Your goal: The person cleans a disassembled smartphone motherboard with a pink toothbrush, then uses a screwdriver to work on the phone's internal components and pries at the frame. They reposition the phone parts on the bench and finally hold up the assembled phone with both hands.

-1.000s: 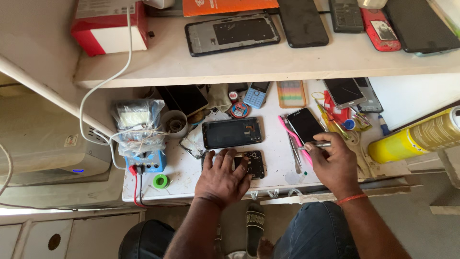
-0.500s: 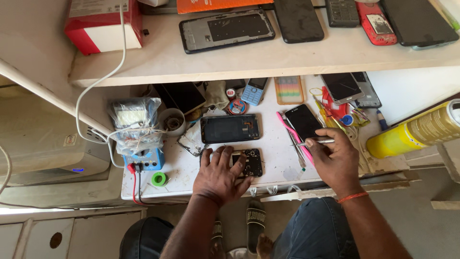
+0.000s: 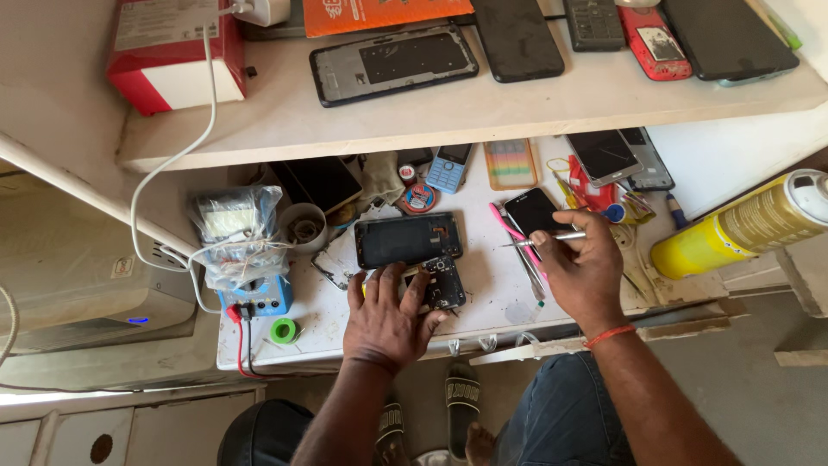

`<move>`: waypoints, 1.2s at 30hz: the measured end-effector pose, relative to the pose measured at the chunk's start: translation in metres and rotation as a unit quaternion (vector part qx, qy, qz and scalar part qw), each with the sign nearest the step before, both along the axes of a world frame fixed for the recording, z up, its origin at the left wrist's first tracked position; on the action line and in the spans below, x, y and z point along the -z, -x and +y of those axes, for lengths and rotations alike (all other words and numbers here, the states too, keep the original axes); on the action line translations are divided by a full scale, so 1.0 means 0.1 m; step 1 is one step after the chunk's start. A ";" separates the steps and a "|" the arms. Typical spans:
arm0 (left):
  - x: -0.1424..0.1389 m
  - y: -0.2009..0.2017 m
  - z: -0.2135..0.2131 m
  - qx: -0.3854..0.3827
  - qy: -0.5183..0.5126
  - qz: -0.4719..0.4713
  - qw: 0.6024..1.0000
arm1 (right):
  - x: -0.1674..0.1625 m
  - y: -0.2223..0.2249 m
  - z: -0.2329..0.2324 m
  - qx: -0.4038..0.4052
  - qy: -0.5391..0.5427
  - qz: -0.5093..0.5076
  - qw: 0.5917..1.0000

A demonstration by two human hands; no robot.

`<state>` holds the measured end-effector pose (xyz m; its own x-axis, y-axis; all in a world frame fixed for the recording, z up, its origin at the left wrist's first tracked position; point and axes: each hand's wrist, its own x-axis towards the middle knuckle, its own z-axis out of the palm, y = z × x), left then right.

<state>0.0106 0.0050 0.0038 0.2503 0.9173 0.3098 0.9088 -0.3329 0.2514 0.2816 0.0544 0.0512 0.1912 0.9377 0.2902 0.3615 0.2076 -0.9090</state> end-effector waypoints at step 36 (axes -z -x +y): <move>-0.04 0.02 -0.05 0.021 0.009 -0.021 1.000 | 0.11 0.49 0.76 -0.078 0.347 0.133 0.925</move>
